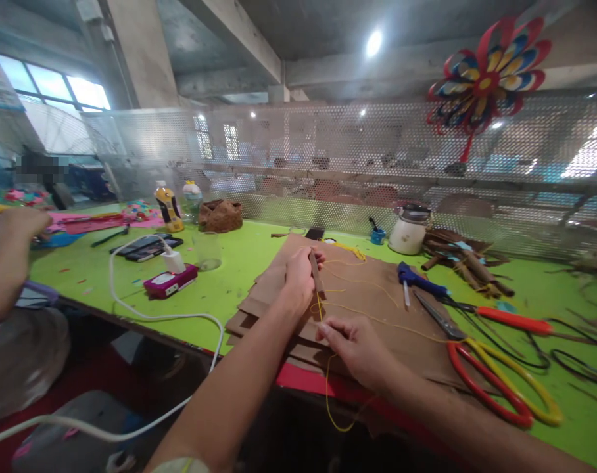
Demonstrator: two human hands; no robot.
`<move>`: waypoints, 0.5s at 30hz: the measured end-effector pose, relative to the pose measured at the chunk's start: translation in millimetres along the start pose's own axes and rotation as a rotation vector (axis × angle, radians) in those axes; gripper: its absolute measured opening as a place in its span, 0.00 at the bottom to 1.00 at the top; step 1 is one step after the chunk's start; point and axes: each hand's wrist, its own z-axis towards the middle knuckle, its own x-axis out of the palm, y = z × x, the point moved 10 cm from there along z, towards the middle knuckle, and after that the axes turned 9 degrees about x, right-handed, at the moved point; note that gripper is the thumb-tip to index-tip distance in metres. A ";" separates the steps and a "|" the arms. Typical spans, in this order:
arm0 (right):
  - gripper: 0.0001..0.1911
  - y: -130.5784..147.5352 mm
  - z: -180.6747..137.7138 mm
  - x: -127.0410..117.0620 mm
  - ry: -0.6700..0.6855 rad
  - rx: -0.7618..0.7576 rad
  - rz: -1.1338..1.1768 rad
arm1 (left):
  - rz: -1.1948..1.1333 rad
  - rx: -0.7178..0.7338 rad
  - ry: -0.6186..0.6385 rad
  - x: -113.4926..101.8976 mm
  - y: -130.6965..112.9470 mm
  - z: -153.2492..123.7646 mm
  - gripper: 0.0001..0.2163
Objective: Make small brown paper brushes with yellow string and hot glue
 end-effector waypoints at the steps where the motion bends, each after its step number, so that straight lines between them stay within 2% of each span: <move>1: 0.16 3.4 -2.8 3.0 0.008 -0.029 -0.044 | -0.003 -0.004 -0.002 -1.0 0.5 1.5 0.04; 9: 0.17 26.7 -27.7 29.1 0.239 -0.235 -0.321 | -0.027 -0.072 0.016 -9.2 2.1 12.8 0.04; 15: 0.15 44.0 -35.6 28.2 0.400 -0.239 -0.238 | -0.076 -0.161 0.072 0.8 9.1 14.4 0.04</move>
